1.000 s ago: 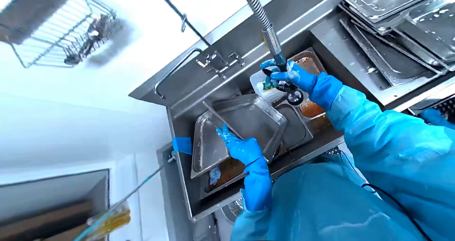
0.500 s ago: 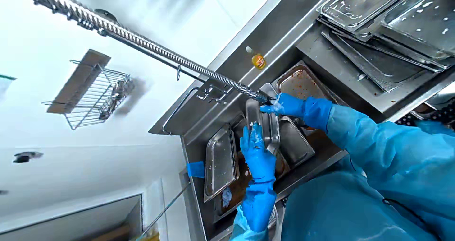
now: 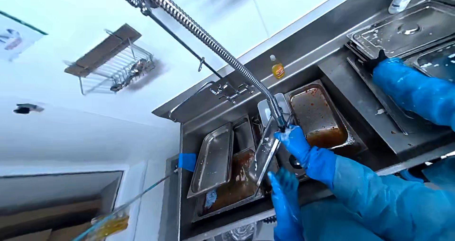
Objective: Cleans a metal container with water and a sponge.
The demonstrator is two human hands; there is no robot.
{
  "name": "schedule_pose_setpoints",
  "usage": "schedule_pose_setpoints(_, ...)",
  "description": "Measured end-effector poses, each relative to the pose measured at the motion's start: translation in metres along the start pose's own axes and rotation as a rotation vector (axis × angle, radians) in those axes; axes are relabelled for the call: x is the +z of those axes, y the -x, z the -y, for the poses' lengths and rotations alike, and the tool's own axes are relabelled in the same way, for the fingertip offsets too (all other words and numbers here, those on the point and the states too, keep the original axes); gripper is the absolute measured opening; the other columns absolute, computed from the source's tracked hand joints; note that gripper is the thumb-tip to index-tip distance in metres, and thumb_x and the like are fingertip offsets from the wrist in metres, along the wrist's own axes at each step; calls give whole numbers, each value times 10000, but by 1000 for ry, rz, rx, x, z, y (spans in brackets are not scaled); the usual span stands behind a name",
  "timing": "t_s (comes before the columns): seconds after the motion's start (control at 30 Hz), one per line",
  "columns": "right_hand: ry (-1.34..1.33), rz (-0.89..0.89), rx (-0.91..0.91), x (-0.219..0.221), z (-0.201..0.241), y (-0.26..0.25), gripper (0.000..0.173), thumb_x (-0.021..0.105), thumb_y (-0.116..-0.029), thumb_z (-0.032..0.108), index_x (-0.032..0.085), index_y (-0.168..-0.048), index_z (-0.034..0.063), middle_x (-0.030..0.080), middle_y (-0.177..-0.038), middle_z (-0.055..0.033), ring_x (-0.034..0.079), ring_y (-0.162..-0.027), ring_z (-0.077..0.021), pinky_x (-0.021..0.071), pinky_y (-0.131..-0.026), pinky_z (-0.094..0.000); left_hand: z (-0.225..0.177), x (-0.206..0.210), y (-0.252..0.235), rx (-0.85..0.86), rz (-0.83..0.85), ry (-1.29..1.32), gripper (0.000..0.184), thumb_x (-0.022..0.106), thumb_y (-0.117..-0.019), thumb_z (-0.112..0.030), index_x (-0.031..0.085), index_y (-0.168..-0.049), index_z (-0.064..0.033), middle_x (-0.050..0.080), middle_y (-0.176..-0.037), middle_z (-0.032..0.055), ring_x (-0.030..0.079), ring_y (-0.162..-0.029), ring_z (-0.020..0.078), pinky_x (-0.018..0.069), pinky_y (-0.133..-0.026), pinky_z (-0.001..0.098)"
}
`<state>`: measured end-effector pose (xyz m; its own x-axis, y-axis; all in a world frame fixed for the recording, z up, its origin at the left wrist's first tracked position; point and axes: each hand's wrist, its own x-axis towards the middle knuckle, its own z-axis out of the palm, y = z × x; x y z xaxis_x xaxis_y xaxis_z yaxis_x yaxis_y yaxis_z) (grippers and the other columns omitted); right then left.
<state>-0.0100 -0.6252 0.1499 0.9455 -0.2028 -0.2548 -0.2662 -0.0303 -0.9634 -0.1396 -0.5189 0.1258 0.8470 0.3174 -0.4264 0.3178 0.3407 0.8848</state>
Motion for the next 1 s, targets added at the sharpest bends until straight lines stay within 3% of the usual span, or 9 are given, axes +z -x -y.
schedule_pose_setpoints(0.07,23,18,1,7,-3,5,201,817,-830,177,673,-775,48,601,-651,-55,574,-600,-167,496,-593,-395,-3,7,-35,-113,89,541,862,325,-992,-735,283,-1554,-84,513,-1478,168,566,-1311,319,493,-1081,494)
schedule_pose_setpoints(0.13,44,12,-27,14,-3,7,257,830,-810,198,640,-705,62,572,-606,-34,550,-564,-143,477,-567,-370,-31,17,-62,0,-70,797,494,381,-1077,-475,417,-1401,-105,589,-1306,133,616,-1205,283,534,-1015,480)
schedule_pose_setpoints(0.3,137,161,-204,-1,23,1,364,756,-911,431,717,-832,78,659,-700,-36,631,-646,-145,545,-642,-391,-99,21,-91,132,-287,457,214,468,-1078,-270,551,-1195,-113,610,-1003,26,634,-865,108,559,-757,271)
schedule_pose_setpoints(0.47,171,655,-258,-78,55,20,177,662,-972,275,780,-999,146,742,-836,26,661,-694,-70,562,-656,-270,-161,3,-78,301,-146,282,193,606,-1027,-182,592,-1179,-65,680,-993,63,689,-869,157,604,-777,348)
schedule_pose_setpoints(0.57,62,767,-216,-114,49,27,293,631,-959,253,724,-1201,117,716,-884,-42,639,-683,-116,546,-603,-261,-182,-38,-80,451,-34,267,220,597,-1017,-104,572,-1233,-71,716,-1059,79,720,-957,182,619,-848,401)
schedule_pose_setpoints(0.67,-13,513,-182,-128,42,27,519,630,-906,233,593,-1420,172,727,-934,-90,667,-714,-174,562,-609,-316,-172,-89,-100,437,-40,259,331,442,-1102,-318,492,-1386,-156,671,-1209,52,679,-1092,181,591,-921,441)
schedule_pose_setpoints(0.77,-5,323,-182,-116,40,13,679,667,-882,253,486,-1536,243,735,-979,-69,685,-786,-160,581,-698,-334,-121,-138,-146,320,-166,255,682,240,-1050,-654,386,-1530,-190,544,-1455,95,552,-1318,250,488,-1059,574)
schedule_pose_setpoints(0.93,-110,277,-185,-32,46,-20,421,655,-908,198,663,-1320,110,719,-1012,-60,661,-808,-142,563,-708,-312,-58,-173,-206,144,-653,-8,922,158,-1000,-758,625,-1295,-20,655,-1244,217,637,-1168,315,527,-969,563)
schedule_pose_setpoints(1.0,-242,245,-257,17,53,-26,374,597,-918,196,677,-1263,75,701,-903,-42,639,-742,-120,550,-662,-284,-38,-180,-219,104,-646,143,885,176,-1009,-746,575,-1374,-44,614,-1334,207,605,-1234,302,516,-1011,550)
